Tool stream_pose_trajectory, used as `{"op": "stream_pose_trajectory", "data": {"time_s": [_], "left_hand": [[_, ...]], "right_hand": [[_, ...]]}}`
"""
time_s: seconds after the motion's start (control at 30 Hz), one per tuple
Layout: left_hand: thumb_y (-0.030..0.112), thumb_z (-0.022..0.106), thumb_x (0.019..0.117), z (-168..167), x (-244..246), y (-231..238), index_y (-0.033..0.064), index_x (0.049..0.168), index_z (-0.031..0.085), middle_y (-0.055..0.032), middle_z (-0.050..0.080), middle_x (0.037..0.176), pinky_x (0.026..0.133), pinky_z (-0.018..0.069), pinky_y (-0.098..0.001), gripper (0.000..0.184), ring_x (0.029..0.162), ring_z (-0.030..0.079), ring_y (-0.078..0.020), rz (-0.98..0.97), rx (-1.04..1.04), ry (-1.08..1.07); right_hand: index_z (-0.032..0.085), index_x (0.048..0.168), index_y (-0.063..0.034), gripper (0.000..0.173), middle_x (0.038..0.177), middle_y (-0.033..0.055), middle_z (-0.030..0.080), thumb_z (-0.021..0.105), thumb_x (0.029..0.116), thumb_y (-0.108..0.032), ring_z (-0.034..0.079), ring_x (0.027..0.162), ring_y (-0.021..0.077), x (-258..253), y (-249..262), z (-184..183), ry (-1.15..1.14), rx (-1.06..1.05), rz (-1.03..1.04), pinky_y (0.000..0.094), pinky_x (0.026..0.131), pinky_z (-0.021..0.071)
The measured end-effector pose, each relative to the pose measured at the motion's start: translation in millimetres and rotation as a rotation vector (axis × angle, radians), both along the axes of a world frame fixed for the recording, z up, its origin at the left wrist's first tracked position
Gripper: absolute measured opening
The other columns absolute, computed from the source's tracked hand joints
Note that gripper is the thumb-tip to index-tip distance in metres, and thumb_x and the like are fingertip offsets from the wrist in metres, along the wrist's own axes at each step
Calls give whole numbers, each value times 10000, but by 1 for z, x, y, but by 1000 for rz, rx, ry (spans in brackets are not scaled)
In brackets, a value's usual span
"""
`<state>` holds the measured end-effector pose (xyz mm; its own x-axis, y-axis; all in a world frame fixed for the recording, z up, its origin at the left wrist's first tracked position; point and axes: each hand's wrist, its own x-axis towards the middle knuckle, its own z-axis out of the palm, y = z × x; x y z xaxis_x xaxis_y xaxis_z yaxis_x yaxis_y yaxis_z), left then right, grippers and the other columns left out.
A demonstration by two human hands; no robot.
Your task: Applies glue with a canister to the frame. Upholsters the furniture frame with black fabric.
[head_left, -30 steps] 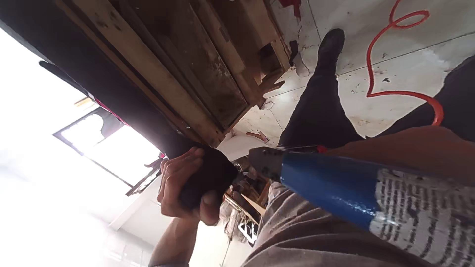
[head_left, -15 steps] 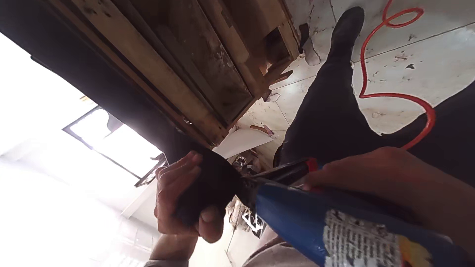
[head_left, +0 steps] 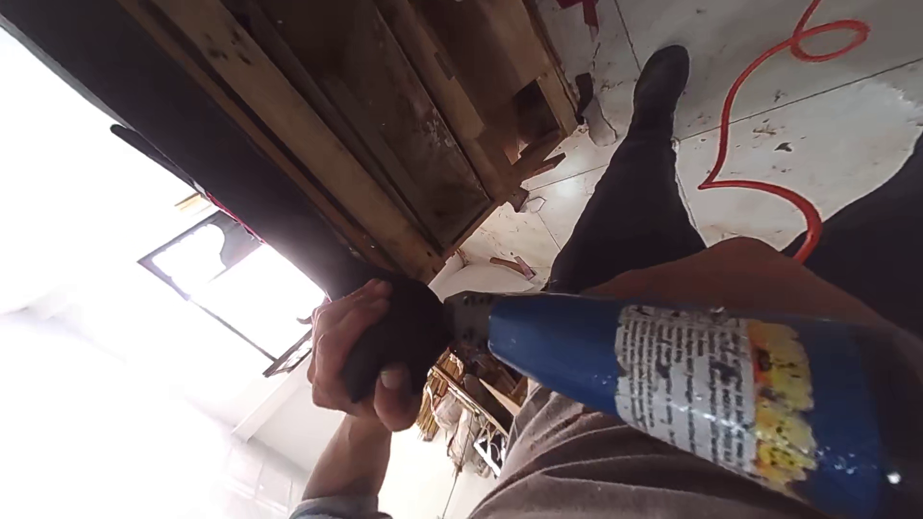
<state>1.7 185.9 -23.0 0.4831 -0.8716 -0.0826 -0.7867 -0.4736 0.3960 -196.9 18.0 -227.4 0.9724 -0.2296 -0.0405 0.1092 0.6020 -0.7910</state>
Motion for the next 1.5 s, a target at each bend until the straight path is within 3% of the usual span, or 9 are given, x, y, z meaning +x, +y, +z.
{"op": "stream_pose_trajectory", "data": {"time_s": [0.37,0.57,0.77,0.9,1.03,1.1,1.23,1.37,1.5], "left_hand": [[492,484,1035,7,0,-2,99,1153,684,-17,737,1137,1001,545,-356,457,1128,681,-151,-23,77,-23],[488,495,1020,-1,5,2,80,1146,692,-38,735,1102,968,559,-354,470,1089,687,-159,-51,-2,-27],[472,503,1024,-1,3,0,103,1172,692,-2,720,1141,995,557,-355,440,1121,674,-151,-29,-16,30],[489,511,1019,1,1,-1,96,1155,695,-2,726,1129,1001,556,-353,454,1119,679,-148,3,2,28],[484,475,1037,5,0,-4,93,1155,683,-2,725,1143,1001,553,-338,459,1129,677,-140,-18,62,-23],[456,460,1047,7,0,-5,101,1169,671,2,715,1165,1008,546,-331,431,1151,666,-143,-34,100,-32],[475,440,1061,19,6,-4,188,1275,626,54,668,1277,1064,499,-320,403,1248,609,-127,-71,244,3],[421,430,1065,10,8,1,118,1187,663,4,709,1183,1044,513,-335,401,1179,649,-128,-75,124,-35],[461,394,1056,-2,6,7,66,1072,710,-49,730,1026,910,546,-327,506,1014,671,-126,-65,-42,-54]], "right_hand": [[740,1028,-303,354,714,-201,587,744,682,-380,479,572,-113,2,4,21,56,-165,183,172,465,401],[581,1198,-373,705,1060,-268,590,813,636,-730,543,1006,-163,-89,103,-68,165,-239,-106,124,816,527],[739,932,-172,224,781,-99,672,710,713,-209,625,742,-40,-18,-1,29,156,25,188,201,626,508],[744,978,-105,268,781,-23,684,723,742,-229,628,711,57,-15,2,33,123,98,299,290,631,501],[709,1125,-234,432,804,-133,669,697,751,-450,600,712,-90,-18,41,24,-4,-20,48,135,575,485],[703,1151,-242,453,806,-107,680,656,813,-540,612,704,-47,-20,47,27,20,-82,31,187,562,479],[719,1125,-174,279,820,6,705,635,883,-284,672,700,135,-20,29,42,86,-141,193,354,542,516],[733,1070,-106,343,827,46,707,749,808,-326,684,753,168,-7,4,49,159,-80,375,392,664,538],[698,941,-277,247,686,-182,586,636,754,-426,548,613,-96,-25,5,62,160,-340,55,177,483,440]]}}
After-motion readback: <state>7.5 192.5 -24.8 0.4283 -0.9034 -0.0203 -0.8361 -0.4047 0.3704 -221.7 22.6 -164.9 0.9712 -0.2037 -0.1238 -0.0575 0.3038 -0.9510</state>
